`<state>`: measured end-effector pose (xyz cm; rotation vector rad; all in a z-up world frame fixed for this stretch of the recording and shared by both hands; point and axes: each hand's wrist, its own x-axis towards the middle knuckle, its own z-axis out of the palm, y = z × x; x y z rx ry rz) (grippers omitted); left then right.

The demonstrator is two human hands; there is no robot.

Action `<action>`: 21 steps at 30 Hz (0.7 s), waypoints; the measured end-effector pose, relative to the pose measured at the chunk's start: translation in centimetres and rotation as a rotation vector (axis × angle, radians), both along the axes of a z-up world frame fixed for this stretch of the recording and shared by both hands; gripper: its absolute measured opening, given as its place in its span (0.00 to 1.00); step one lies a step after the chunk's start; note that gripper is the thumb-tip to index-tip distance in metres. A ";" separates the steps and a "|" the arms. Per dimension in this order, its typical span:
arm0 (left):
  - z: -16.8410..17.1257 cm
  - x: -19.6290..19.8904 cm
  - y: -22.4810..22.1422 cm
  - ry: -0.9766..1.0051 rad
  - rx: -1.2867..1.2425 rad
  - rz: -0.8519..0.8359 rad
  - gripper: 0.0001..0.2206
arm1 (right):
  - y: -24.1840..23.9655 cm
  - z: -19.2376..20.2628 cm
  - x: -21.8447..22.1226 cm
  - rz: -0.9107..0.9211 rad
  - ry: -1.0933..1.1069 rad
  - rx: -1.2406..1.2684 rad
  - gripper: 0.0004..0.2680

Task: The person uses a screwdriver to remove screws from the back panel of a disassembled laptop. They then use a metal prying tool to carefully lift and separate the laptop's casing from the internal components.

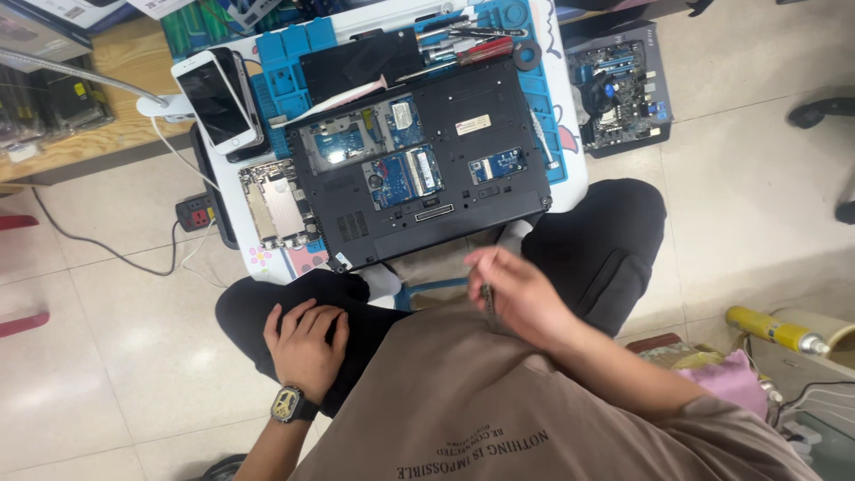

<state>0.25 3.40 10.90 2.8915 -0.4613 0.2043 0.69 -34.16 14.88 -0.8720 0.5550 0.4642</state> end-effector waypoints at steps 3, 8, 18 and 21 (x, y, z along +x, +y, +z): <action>-0.4 -0.3 0.4 0.005 -0.003 -0.004 0.06 | -0.3 1.9 -2.7 0.250 -0.148 -0.354 0.12; -0.3 -0.4 0.2 -0.012 -0.006 -0.015 0.06 | -6.1 -2.0 0.5 0.350 -0.469 -1.120 0.12; -0.2 -1.1 0.6 -0.076 -0.049 -0.034 0.05 | -12.8 -2.5 11.1 0.697 -0.534 -1.521 0.07; 0.0 -1.1 0.6 -0.088 -0.070 -0.033 0.05 | -12.9 -2.7 12.1 0.729 -0.491 -1.479 0.05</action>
